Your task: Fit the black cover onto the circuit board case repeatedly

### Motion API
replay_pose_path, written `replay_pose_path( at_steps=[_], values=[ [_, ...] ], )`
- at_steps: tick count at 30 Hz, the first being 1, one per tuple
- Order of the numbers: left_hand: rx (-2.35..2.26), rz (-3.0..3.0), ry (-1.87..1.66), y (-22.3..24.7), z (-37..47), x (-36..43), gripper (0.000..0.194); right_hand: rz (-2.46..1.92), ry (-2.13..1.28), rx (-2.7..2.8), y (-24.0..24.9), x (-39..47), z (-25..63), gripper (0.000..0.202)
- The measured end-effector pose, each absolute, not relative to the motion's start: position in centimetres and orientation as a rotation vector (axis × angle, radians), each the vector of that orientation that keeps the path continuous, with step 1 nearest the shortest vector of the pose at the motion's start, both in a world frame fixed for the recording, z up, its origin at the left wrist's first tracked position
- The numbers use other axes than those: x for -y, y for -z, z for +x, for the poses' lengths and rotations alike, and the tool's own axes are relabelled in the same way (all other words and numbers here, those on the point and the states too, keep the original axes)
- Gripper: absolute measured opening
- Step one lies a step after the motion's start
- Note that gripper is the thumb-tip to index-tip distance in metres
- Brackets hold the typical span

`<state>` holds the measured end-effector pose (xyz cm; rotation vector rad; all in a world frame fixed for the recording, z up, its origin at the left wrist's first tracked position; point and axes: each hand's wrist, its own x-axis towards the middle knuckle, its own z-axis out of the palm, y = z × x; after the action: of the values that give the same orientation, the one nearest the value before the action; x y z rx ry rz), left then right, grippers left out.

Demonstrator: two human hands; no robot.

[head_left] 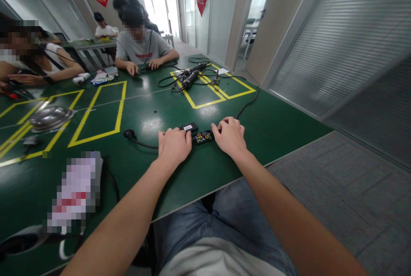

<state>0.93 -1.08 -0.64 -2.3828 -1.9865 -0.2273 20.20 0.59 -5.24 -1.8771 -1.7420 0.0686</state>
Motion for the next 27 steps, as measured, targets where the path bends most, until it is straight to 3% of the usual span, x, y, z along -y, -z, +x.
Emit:
replay_pose_path(
  at_steps=[27],
  values=[
    [2.020, -2.450, 0.157, 0.26, 1.02, 0.82, 0.049, -1.926, -0.146, 1.667, 5.21, -0.87, 20.41, 0.035]
  ],
)
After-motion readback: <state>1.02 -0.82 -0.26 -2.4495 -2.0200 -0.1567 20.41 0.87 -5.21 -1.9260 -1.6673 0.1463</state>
